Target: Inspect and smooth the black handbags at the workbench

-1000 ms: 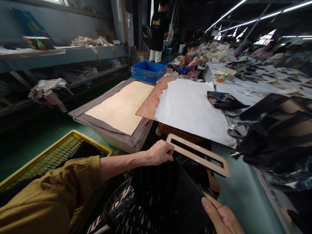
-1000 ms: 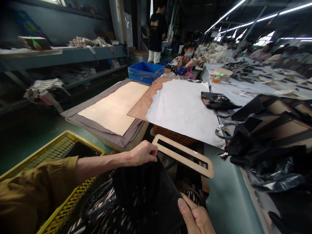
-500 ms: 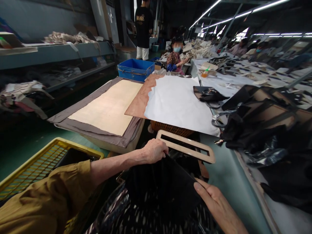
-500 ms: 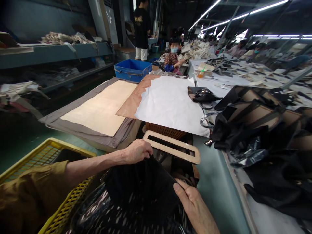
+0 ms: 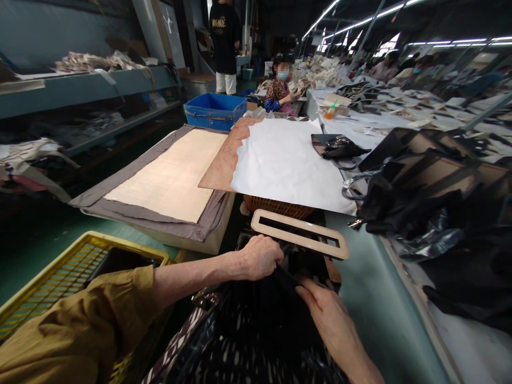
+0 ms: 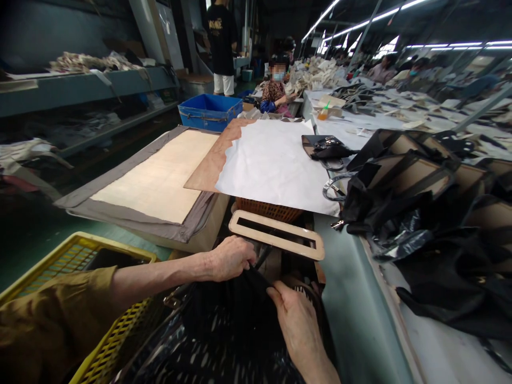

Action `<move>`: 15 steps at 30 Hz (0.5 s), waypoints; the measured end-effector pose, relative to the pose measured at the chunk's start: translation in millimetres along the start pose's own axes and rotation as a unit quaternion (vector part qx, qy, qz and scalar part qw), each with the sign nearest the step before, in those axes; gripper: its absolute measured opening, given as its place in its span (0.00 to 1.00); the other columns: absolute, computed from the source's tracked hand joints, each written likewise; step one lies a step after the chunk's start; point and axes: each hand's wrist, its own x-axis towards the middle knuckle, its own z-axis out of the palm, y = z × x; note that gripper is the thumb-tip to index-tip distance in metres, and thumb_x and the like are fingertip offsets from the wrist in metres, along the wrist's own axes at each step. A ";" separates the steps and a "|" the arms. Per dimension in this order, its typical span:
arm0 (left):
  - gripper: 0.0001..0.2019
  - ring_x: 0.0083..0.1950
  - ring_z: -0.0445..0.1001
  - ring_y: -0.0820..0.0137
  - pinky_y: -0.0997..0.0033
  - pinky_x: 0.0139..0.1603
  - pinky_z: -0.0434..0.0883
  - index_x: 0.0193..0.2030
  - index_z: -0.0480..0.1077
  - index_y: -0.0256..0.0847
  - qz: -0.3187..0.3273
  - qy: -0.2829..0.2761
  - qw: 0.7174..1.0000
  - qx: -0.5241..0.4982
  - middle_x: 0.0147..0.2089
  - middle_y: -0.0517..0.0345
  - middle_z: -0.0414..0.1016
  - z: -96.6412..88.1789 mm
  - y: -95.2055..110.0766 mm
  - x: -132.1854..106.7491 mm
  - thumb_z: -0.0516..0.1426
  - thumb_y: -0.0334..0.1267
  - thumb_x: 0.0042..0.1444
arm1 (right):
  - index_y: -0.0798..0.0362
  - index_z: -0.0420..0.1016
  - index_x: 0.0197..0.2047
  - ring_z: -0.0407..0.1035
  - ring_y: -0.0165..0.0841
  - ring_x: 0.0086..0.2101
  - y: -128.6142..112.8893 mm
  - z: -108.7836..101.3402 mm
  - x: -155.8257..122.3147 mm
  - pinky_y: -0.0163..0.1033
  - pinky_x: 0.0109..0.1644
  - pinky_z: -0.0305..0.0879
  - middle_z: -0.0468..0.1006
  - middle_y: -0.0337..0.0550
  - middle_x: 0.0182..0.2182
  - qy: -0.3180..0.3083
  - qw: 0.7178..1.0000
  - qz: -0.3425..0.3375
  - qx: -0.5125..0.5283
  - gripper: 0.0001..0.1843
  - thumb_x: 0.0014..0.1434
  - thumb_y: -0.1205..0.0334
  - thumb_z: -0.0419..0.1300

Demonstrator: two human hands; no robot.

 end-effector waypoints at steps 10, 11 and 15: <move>0.14 0.32 0.69 0.68 0.70 0.27 0.66 0.41 0.60 0.41 0.005 0.058 0.996 0.061 0.44 0.55 0.65 -16.1 3.9 -32.5 0.50 0.27 0.45 | 0.47 0.64 0.27 0.65 0.34 0.28 19.0 -6.2 -0.4 0.37 0.34 0.56 0.71 0.36 0.24 0.012 0.998 0.055 0.014 0.23 0.58 0.42 0.39; 0.17 0.35 0.69 0.68 0.69 0.31 0.68 0.44 0.59 0.40 0.004 0.067 0.996 0.055 0.48 0.53 0.63 -17.3 5.3 -37.4 0.50 0.26 0.44 | 0.46 0.65 0.27 0.65 0.34 0.28 19.3 -7.5 -1.9 0.36 0.34 0.56 0.71 0.36 0.24 0.007 0.998 0.058 0.016 0.23 0.58 0.42 0.39; 0.30 0.58 0.57 0.57 0.56 0.56 0.60 0.54 0.53 0.42 -0.062 0.140 0.987 0.047 0.63 0.48 0.47 -19.1 4.1 -46.0 0.57 0.27 0.41 | 0.45 0.68 0.28 0.67 0.35 0.28 16.9 -9.6 -5.8 0.37 0.34 0.59 0.74 0.37 0.23 0.003 0.999 0.054 0.002 0.25 0.56 0.40 0.38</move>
